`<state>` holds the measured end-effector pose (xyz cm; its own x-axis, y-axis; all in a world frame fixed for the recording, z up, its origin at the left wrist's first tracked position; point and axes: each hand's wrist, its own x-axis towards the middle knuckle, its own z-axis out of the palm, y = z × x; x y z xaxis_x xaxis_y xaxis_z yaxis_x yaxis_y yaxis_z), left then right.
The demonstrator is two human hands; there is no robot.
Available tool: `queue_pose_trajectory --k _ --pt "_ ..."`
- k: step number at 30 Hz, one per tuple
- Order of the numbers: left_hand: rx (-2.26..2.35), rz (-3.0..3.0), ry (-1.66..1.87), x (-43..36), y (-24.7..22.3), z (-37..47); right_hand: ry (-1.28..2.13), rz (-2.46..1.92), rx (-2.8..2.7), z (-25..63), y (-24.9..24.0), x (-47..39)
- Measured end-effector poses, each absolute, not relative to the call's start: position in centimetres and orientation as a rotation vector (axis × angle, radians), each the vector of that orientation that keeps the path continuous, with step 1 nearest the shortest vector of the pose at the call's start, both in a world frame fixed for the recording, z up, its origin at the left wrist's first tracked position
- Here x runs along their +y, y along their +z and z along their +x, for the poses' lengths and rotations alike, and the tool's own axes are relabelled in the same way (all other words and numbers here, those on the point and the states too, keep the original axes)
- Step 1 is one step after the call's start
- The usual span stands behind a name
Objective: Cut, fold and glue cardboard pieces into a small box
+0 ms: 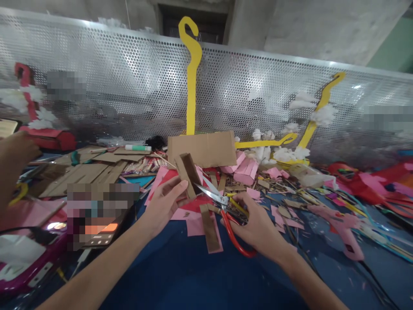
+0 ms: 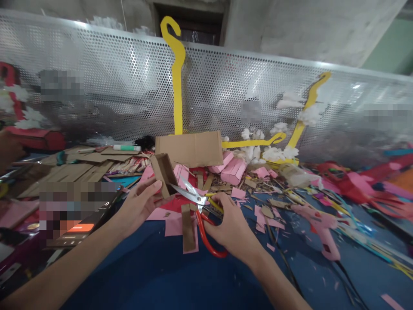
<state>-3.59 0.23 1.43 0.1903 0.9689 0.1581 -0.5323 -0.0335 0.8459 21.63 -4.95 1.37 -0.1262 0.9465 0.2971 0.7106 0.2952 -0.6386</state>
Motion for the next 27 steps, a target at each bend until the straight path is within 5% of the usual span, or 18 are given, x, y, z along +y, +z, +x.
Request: queue_pose_trajectory --k 27 --pt "0.61 0.911 1.456 -0.2 1.8 -3.0 0.182 -1.524 -1.893 22.5 -0.9 -3.7"
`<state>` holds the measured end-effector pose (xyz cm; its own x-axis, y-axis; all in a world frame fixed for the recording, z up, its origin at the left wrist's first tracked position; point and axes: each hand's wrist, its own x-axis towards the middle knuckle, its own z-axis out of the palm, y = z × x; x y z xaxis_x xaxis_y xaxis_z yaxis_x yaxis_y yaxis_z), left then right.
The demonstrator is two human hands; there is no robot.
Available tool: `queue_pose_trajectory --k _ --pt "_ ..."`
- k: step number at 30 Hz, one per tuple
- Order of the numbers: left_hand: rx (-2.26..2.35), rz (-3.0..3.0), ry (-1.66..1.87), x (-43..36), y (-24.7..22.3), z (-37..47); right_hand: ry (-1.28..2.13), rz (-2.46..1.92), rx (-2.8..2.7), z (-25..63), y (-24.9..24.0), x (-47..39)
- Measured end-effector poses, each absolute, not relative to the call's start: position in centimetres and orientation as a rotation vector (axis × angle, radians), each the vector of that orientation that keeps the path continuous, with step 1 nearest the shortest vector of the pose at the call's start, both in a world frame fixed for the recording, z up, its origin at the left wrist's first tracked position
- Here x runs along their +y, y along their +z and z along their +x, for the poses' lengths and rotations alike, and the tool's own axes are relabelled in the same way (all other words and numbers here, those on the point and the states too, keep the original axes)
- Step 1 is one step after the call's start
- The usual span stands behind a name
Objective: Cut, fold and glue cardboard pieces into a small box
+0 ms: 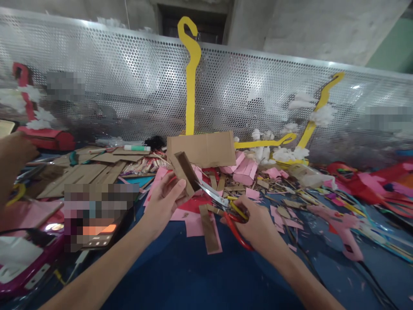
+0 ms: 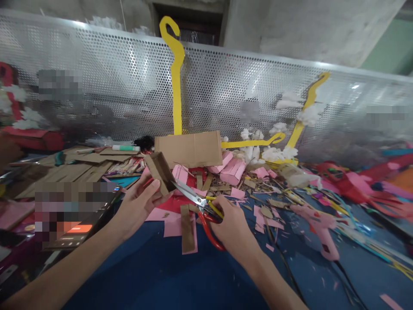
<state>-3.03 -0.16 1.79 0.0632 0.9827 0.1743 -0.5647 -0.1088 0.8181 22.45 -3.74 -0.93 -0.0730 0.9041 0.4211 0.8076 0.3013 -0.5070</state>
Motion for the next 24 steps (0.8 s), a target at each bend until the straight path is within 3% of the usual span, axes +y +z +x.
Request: queue_pose_trajectory --k 17,24 --pt "0.591 0.895 1.412 -0.1 1.9 -3.3 0.495 -1.546 -1.809 21.7 0.3 -4.4" --pt "0.646 0.8 1.377 0.5 2.1 -3.8 0.448 -1.548 -1.853 21.3 0.8 -4.7"
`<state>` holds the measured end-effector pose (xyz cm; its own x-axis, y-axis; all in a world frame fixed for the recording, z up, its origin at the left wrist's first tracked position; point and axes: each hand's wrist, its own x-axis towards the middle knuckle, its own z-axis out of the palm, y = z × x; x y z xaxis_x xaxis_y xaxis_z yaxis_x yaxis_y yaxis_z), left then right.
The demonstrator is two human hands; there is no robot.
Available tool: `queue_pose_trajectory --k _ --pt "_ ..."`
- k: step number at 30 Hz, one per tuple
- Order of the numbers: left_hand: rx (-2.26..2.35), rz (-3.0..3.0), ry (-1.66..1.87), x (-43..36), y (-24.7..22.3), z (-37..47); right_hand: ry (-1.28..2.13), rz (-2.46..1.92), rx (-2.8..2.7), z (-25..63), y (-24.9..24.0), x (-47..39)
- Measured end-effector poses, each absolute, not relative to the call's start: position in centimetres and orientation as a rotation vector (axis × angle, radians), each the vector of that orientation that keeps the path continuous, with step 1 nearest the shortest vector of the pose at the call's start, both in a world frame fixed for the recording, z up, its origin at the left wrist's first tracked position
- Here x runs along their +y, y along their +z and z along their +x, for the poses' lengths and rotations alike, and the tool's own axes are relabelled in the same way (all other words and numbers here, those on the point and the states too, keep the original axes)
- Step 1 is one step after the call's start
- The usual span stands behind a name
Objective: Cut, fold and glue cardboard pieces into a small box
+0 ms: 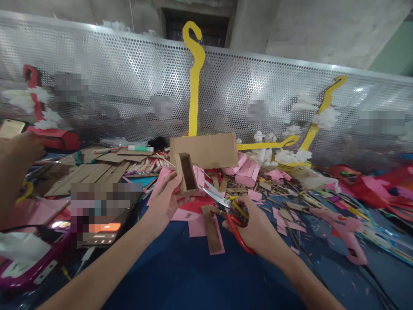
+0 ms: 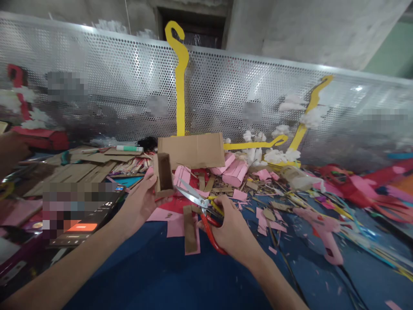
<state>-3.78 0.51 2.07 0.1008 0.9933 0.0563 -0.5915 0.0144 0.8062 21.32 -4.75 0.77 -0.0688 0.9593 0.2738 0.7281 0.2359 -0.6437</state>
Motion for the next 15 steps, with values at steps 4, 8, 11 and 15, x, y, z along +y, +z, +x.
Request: queue_pose_trajectory --k 4,8,11,15 --pt "0.647 0.724 1.245 0.7 2.0 -4.1 0.426 -1.558 -1.814 21.4 1.1 -4.6" --pt "0.587 0.647 1.189 0.6 1.8 -4.2 0.392 -1.541 -1.826 21.5 0.7 -4.5" --pt "0.565 0.659 1.197 0.5 2.0 -4.0 0.351 -1.547 -1.853 21.4 0.2 -4.5" --pt "0.579 0.727 1.287 0.2 2.3 -3.7 0.351 -1.537 -1.848 21.2 0.1 -4.6"
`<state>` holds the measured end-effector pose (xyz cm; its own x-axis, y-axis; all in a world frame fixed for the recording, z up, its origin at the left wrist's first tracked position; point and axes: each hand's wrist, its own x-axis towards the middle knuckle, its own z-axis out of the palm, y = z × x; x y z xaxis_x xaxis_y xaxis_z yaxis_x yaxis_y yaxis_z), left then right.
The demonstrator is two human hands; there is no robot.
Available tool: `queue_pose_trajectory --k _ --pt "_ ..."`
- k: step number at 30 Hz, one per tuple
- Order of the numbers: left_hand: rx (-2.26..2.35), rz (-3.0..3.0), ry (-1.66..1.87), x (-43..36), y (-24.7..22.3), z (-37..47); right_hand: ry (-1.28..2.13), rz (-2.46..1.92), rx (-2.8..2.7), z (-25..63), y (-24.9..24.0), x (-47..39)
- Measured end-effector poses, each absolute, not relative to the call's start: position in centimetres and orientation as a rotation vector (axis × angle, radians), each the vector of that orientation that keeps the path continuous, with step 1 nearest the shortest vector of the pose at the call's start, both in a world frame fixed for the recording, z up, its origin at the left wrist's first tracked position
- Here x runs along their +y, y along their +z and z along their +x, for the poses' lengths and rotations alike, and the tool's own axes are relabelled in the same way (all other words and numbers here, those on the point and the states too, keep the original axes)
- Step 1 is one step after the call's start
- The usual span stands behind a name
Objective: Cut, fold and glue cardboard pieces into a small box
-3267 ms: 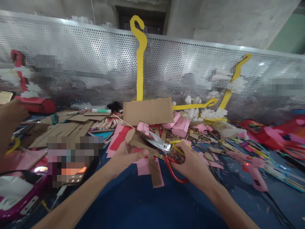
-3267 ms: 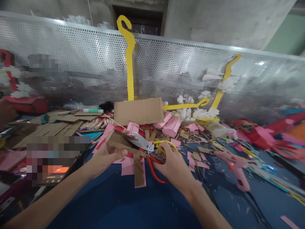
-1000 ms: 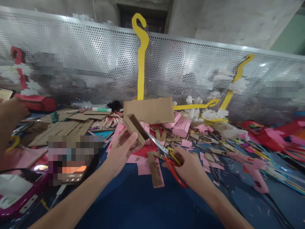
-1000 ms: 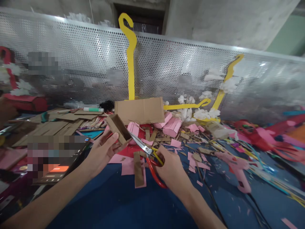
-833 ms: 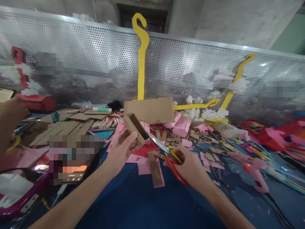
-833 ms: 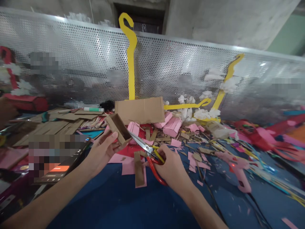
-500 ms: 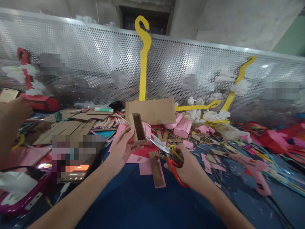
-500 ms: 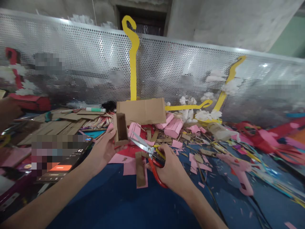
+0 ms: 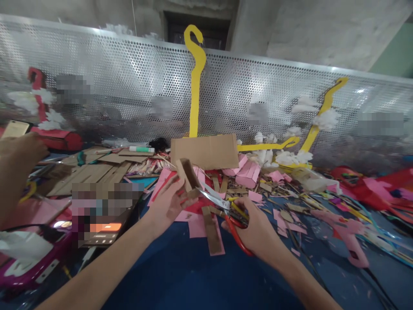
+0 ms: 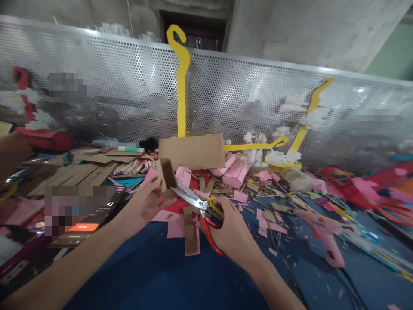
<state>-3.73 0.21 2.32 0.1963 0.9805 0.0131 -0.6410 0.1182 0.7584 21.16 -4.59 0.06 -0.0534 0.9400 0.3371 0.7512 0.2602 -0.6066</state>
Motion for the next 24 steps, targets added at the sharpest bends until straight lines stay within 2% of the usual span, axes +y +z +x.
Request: queue_pose_trajectory --k 10,24 --pt "0.635 0.896 1.41 0.5 1.6 -3.9 0.323 -1.552 -1.808 21.7 0.2 -4.2" --pt "0.646 1.041 1.345 0.6 1.4 -4.4 0.389 -1.58 -1.844 21.8 1.6 -4.6"
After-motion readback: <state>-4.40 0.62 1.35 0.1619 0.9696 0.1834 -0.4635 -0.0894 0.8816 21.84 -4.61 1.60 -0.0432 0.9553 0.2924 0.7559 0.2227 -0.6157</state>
